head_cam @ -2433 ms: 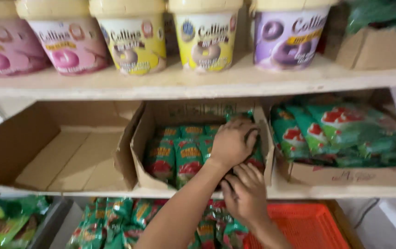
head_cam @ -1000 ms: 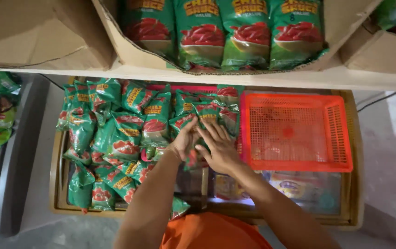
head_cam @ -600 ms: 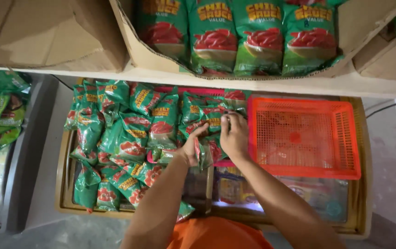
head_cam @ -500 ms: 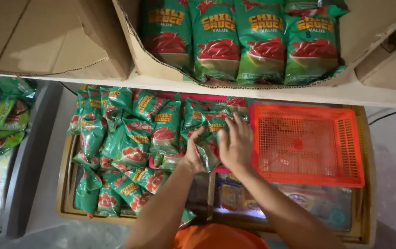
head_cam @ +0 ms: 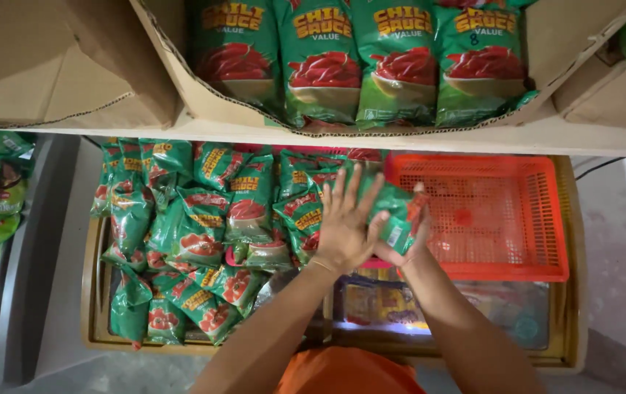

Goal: Organizing and stocking small packets of chili sauce into a cardboard box on a retail shelf.

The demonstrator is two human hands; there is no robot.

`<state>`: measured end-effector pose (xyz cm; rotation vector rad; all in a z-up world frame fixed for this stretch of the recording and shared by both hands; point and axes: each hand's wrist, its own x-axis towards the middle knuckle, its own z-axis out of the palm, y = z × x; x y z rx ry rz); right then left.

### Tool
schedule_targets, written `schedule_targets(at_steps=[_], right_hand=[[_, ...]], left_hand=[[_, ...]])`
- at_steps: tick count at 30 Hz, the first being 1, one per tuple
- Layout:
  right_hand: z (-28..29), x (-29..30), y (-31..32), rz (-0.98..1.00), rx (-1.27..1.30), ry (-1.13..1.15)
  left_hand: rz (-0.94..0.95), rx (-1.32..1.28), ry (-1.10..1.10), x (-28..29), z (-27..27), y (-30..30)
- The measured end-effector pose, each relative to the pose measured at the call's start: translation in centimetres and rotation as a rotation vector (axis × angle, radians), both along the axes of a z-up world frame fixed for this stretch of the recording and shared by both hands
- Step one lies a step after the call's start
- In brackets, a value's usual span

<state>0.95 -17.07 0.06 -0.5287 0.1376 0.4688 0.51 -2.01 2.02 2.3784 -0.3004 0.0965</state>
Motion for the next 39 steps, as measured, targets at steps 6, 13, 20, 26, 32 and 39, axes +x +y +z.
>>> schedule_targets(at_steps=[6, 13, 20, 26, 32, 39], right_hand=[[-1.1, -0.6, 1.0, 0.027, 0.198, -0.089], [-5.2, -0.5, 0.7, 0.194, 0.317, -0.180], [-3.1, -0.2, 0.6, 0.287, 0.135, 0.067], [-7.1, -0.1, -0.8, 0.165, -0.152, 0.271], [-9.5, 0.2, -1.5, 0.329, -0.141, 0.271], [-8.3, 0.0, -0.8, 0.301, -0.188, 0.322]], left_hand=[[0.258, -0.799, 0.076, 2.8, -5.7, 1.7], [0.116, -1.307, 0.661, 3.2, -13.7, 5.0], [0.174, -1.165, 0.476, 4.7, -8.4, 5.8], [0.138, -1.099, 0.408, 4.7, -8.8, 5.2], [0.180, -1.258, 0.510, 5.5, -10.1, 5.4], [0.295, -1.236, 0.552, 5.3, -11.8, 5.2]])
